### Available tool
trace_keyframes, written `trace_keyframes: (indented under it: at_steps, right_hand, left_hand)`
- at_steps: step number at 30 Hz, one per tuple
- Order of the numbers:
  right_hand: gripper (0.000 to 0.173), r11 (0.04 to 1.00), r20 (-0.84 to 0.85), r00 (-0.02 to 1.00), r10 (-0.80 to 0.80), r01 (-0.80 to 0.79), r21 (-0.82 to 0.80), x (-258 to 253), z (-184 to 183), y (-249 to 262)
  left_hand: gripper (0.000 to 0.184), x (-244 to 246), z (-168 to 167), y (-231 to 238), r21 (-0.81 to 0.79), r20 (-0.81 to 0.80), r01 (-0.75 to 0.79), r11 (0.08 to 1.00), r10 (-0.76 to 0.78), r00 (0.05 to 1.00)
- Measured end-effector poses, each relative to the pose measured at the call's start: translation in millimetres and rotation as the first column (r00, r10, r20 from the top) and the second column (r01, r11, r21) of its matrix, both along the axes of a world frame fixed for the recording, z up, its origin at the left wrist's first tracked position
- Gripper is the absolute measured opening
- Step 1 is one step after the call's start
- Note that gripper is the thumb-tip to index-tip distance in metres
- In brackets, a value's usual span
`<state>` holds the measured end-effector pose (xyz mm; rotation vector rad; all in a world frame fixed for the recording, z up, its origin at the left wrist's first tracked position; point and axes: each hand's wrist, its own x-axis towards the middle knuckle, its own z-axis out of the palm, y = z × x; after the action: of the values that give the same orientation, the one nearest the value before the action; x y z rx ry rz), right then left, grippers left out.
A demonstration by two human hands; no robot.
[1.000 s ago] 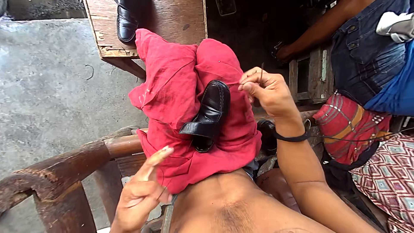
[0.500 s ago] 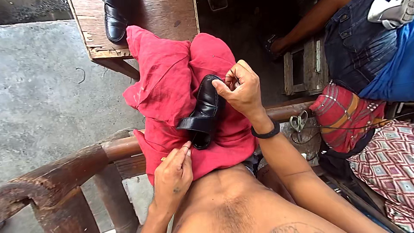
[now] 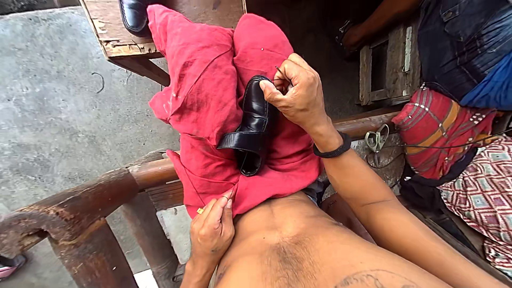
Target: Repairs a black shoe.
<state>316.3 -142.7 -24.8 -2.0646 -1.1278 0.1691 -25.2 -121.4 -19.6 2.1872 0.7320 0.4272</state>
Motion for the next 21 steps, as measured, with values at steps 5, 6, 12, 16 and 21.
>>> trace_keyframes:
  at_steps: [5,6,12,16,21]
  right_hand:
    - [0.020,0.991,-0.493,0.864,0.104,-0.047,0.127,22,12,-7]
    - [0.018,0.980,-0.567,0.812,0.137,-0.029,0.195,23,11,-8]
    - [0.020,0.996,-0.420,0.904,0.084,-0.065,0.059,19,15,-10]
    - [0.017,0.961,-0.588,0.794,0.157,0.014,0.275,26,16,-15]
    - [0.028,0.942,-0.518,0.850,0.100,0.086,0.323,19,2,-38]
  left_hand:
    - [0.055,63,-4,25,0.077,-0.124,0.359,0.930,-0.348,0.929]
    - [0.063,80,-8,28,0.073,-0.188,0.410,0.909,-0.392,0.901]
    - [0.074,159,-23,39,-0.260,-0.071,0.362,0.895,-0.392,0.917]
    - [0.045,159,-40,34,-0.682,0.341,0.325,0.656,-0.108,0.934]
    - [0.030,152,-40,34,-0.809,0.434,0.342,0.479,0.093,0.896]
